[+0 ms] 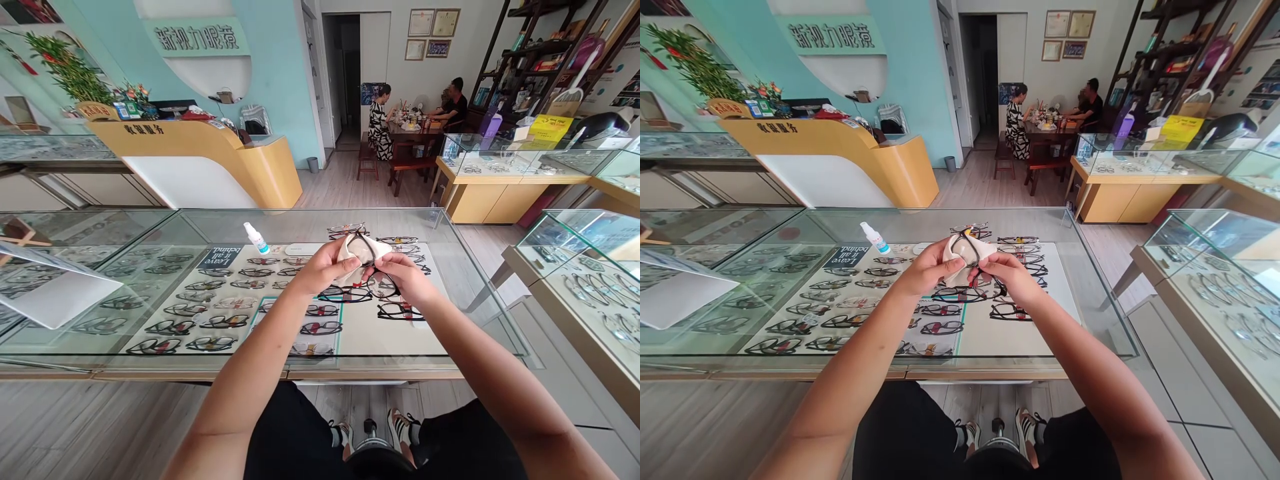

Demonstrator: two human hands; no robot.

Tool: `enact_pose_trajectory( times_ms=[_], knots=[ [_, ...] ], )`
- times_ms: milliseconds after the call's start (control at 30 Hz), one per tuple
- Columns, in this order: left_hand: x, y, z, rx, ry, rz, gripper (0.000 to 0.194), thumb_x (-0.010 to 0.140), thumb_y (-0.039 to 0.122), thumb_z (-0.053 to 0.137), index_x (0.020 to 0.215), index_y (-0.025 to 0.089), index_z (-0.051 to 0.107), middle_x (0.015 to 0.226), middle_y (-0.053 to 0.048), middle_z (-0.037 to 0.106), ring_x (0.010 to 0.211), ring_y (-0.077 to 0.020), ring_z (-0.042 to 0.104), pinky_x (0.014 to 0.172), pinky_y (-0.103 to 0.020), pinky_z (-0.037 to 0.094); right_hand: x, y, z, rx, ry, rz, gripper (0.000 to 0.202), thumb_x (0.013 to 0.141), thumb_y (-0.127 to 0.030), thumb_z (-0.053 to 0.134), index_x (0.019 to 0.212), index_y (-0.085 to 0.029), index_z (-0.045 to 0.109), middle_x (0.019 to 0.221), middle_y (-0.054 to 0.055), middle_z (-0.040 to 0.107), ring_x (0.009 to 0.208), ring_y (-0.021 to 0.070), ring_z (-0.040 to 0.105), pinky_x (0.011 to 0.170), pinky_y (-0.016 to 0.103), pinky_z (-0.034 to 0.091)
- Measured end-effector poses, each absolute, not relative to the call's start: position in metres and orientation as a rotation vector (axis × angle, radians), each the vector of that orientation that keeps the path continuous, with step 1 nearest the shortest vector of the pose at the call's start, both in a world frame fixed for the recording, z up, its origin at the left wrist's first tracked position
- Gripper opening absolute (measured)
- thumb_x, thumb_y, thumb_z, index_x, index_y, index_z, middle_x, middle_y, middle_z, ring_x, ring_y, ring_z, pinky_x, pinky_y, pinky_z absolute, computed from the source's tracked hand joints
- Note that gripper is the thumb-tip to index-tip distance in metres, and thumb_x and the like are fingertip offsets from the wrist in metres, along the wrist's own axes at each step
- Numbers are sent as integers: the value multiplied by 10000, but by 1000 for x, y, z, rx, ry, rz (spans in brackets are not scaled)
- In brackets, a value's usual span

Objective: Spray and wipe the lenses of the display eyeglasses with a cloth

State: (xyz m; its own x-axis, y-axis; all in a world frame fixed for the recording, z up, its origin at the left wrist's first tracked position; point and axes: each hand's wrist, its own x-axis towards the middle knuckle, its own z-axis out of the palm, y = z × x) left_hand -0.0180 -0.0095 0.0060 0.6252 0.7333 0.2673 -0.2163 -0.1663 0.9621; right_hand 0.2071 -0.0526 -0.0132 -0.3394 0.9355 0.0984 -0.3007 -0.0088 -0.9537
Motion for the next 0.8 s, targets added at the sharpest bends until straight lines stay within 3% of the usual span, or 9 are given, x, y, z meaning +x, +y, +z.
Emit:
enact_pose_trajectory(
  times_ms=[267,533,633,800],
  knots=[
    [-6,-15,9,1513,551,997,535,770,524,1032,994,169,701,743,-15,749,543,-158,671,535,-271,534,201,-54,-12,-751,-1417,1486,488,852,-695,887,769,-217,837,764,33,686,804,205,571,834,370,428],
    [0,-14,0,1543,739,1219,631,916,798,804,807,204,623,610,22,618,463,-135,582,459,-259,472,198,-56,-2,-777,-1507,1424,515,875,-718,839,755,-218,801,678,3,559,758,202,501,806,375,420],
    [-4,-10,-4,1518,723,1197,627,919,804,796,850,194,665,684,-2,670,558,-158,633,540,-276,532,202,-55,-3,-824,-1472,1426,486,887,-672,825,708,-224,771,704,13,618,751,196,495,799,372,401],
    [-16,-8,1,1469,663,1022,537,927,681,851,1083,179,740,889,-63,783,755,-223,744,688,-320,619,207,-52,-6,-841,-1294,1459,411,829,-606,898,697,-241,761,750,33,708,809,211,493,846,379,414]
  ],
)
